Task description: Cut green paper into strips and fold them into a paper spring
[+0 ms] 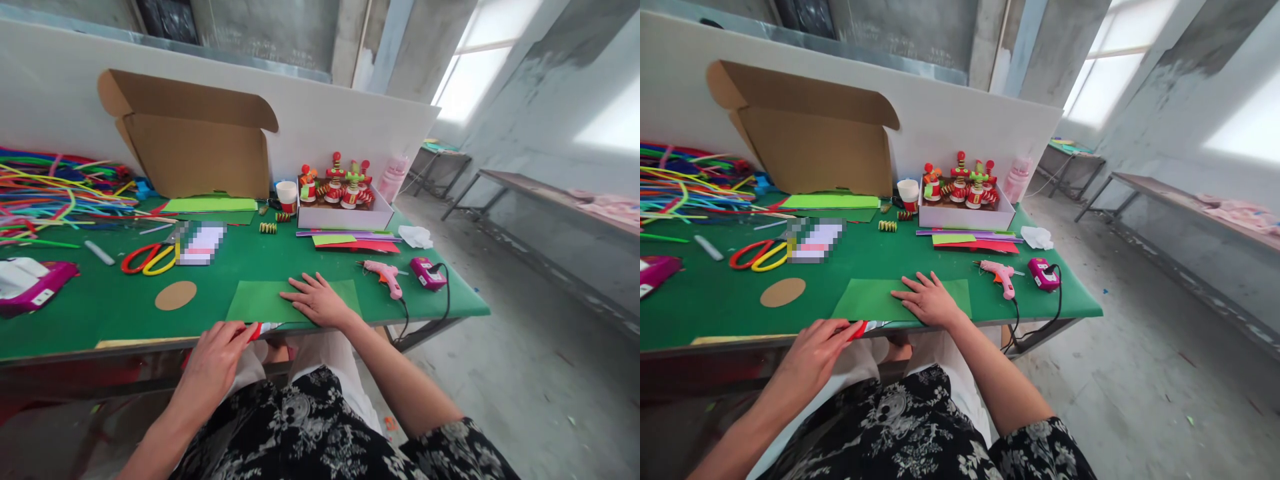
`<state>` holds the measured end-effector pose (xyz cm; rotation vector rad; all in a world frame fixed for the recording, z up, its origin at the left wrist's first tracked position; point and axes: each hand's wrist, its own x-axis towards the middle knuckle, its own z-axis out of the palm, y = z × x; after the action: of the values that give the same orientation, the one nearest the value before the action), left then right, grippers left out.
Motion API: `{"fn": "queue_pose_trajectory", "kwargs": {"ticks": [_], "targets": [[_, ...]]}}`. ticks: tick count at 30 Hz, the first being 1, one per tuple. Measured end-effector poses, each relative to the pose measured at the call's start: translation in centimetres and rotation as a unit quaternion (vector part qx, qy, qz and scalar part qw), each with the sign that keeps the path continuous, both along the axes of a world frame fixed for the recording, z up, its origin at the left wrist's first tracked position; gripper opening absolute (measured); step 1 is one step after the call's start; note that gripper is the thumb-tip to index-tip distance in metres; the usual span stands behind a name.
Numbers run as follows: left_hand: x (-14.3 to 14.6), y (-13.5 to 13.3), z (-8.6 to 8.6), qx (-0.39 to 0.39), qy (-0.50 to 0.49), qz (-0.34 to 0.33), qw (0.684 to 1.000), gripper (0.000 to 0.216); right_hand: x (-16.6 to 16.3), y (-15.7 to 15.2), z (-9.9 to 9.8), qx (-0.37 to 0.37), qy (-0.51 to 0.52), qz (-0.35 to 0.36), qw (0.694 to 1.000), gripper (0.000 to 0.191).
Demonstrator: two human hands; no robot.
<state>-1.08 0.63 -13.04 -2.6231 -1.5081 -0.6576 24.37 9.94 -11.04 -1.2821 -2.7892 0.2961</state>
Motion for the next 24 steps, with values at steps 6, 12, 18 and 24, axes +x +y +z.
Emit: {"fn": "queue_pose_trajectory", "kwargs": {"ticks": [6, 12, 18, 24], "targets": [[-0.1, -0.2, 0.2, -0.004, -0.002, 0.006, 1.0, 0.043, 0.0, 0.0, 0.1, -0.001, -0.004, -0.001, 1.0, 0.043], [0.9, 0.4, 0.3, -0.017, -0.002, 0.002, 1.0, 0.042, 0.0, 0.1, 0.1, 0.002, -0.004, 0.001, 1.0, 0.044], [0.9, 0.1, 0.3, -0.017, -0.005, -0.004, 1.0, 0.043, 0.0, 0.0, 0.2, 0.001, -0.004, 0.001, 1.0, 0.044], [0.7, -0.2, 0.4, -0.015, -0.004, -0.002, 1.0, 0.043, 0.0, 0.0, 0.1, 0.002, -0.002, 0.001, 1.0, 0.044]]}}
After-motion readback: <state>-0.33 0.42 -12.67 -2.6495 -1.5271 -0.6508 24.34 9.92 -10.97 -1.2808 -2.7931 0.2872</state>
